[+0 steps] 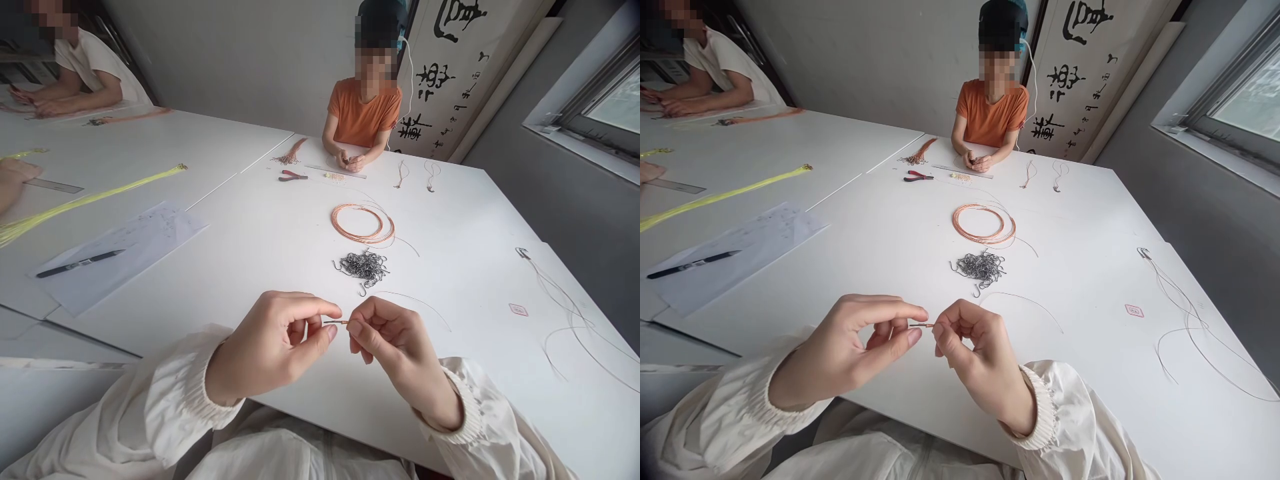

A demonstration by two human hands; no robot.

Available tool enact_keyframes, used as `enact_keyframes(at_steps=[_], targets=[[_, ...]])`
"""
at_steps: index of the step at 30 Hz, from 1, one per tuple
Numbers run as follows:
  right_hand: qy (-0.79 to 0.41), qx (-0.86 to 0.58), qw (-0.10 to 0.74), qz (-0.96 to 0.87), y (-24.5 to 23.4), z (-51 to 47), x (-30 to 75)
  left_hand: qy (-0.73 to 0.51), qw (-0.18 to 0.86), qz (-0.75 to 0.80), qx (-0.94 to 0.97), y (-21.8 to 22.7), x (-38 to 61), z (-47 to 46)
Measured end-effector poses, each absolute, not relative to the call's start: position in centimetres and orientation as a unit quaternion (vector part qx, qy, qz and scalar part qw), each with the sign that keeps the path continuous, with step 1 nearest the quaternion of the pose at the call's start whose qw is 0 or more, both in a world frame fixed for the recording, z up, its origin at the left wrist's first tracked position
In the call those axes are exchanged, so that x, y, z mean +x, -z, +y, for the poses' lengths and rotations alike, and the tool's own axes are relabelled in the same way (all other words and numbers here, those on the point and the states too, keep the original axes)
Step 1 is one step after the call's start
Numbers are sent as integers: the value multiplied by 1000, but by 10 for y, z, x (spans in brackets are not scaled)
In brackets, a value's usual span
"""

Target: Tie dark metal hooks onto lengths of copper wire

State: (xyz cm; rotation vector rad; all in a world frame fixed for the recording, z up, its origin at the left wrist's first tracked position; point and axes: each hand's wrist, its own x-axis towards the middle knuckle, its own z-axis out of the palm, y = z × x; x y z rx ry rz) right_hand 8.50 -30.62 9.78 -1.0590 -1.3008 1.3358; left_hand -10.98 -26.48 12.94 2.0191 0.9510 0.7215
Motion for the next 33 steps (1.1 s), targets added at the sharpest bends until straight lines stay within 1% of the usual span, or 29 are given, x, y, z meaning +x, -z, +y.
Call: enact_keyframes(at_steps=[3, 6, 8, 13, 16, 28, 33], targets=[[-560, -437, 475, -520, -99, -306, 84, -310, 329, 338, 826, -127, -109, -266], [-569, -440, 468, -514, -99, -306, 84, -311, 309, 317, 841, -129, -107, -265], [-576, -442, 462, -510, -99, -305, 84, -293, 328, 317, 840, -131, -107, -264], [-592, -442, 453, -499, -100, -304, 84, -241, 421, 328, 810, -132, -108, -261], [-599, -442, 449, -495, -100, -304, 84, -226, 450, 333, 797, -131, -109, -260], [-604, -435, 445, -498, -99, -305, 85, -217, 460, 331, 795, -132, -110, -260], [-592, -431, 450, -512, -99, -306, 85, -231, 431, 331, 807, -132, -109, -261]])
